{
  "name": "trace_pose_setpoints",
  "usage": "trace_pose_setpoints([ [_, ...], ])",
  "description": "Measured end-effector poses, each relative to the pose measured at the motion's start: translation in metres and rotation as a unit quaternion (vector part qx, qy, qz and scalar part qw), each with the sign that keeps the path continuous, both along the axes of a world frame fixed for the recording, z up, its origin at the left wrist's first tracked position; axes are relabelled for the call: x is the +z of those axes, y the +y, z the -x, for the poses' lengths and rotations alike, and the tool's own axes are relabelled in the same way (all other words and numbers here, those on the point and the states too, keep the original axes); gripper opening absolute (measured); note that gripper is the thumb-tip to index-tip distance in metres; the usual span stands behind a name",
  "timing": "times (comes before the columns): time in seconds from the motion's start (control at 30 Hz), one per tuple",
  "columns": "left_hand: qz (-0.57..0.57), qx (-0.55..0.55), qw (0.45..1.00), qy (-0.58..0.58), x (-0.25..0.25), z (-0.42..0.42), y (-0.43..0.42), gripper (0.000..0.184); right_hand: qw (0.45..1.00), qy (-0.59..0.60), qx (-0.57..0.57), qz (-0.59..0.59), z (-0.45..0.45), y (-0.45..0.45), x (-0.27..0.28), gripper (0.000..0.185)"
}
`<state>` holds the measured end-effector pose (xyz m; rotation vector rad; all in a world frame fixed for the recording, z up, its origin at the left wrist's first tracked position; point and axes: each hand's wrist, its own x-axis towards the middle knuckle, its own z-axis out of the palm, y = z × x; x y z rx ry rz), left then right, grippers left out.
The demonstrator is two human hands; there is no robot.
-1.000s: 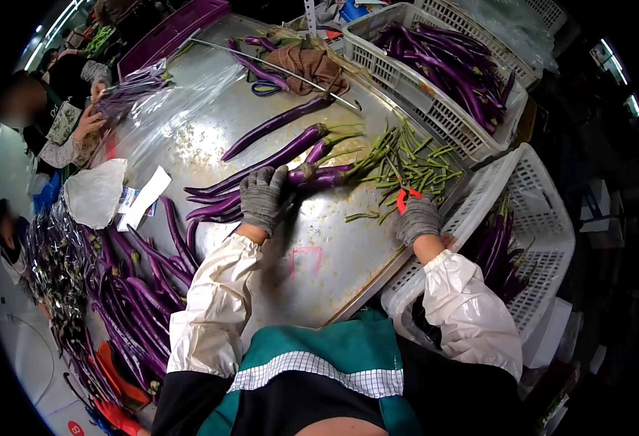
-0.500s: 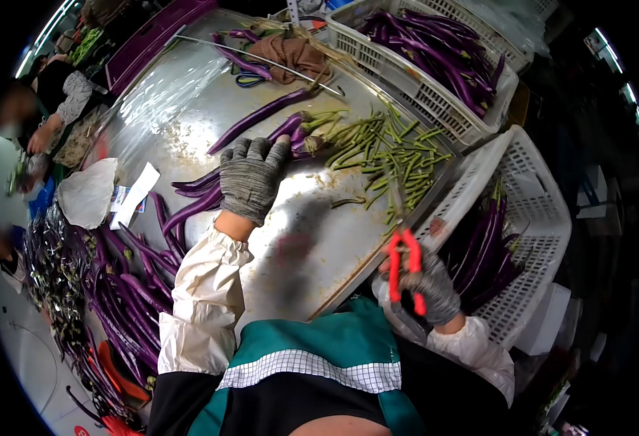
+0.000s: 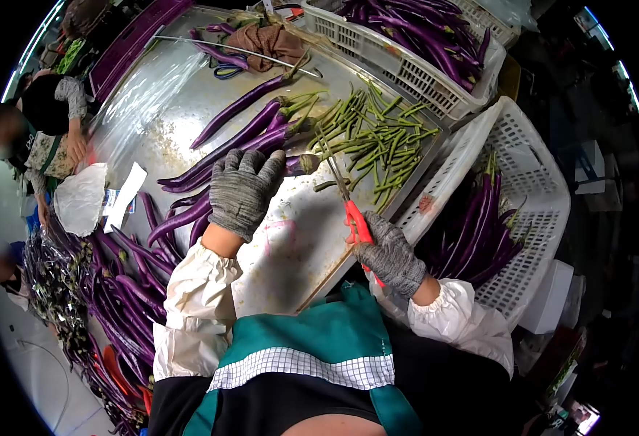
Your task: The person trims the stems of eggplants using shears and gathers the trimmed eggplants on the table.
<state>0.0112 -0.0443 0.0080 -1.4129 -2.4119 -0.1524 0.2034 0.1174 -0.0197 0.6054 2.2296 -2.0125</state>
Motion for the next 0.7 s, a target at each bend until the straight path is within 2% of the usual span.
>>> trace_pose_setpoints([
  [0.07, 0.011, -0.006, 1.0, 0.013, 0.002, -0.003, 0.002, 0.034, 1.0, 0.008, 0.002, -0.029, 0.0, 0.0, -0.008, 0.03],
  [0.17, 0.022, -0.004, 1.0, 0.01, 0.001, -0.003, 0.001, 0.032, 0.992, 0.056, 0.029, -0.106, 0.002, 0.001, -0.013, 0.041],
  [0.27, 0.035, 0.002, 0.999, -0.005, 0.002, -0.002, 0.003, 0.031, 0.989, 0.029, 0.043, -0.138, 0.005, 0.005, 0.004, 0.04],
  [0.43, 0.093, 0.002, 0.981, -0.171, 0.008, 0.005, 0.003, 0.036, 0.975, 0.068, 0.05, -0.203, 0.009, 0.005, 0.001, 0.033],
  [0.47, 0.093, 0.002, 0.981, -0.172, 0.01, 0.007, 0.004, 0.036, 0.97, 0.086, 0.045, -0.223, 0.01, 0.005, 0.0, 0.031],
  [0.53, 0.112, 0.003, 0.958, -0.262, 0.014, 0.009, 0.004, 0.034, 0.963, 0.111, 0.041, -0.241, 0.011, 0.005, -0.002, 0.03],
  [0.7, 0.068, -0.037, 0.953, -0.291, 0.0, 0.018, -0.002, 0.036, 0.958, 0.127, 0.055, -0.252, 0.015, 0.008, -0.007, 0.031],
])
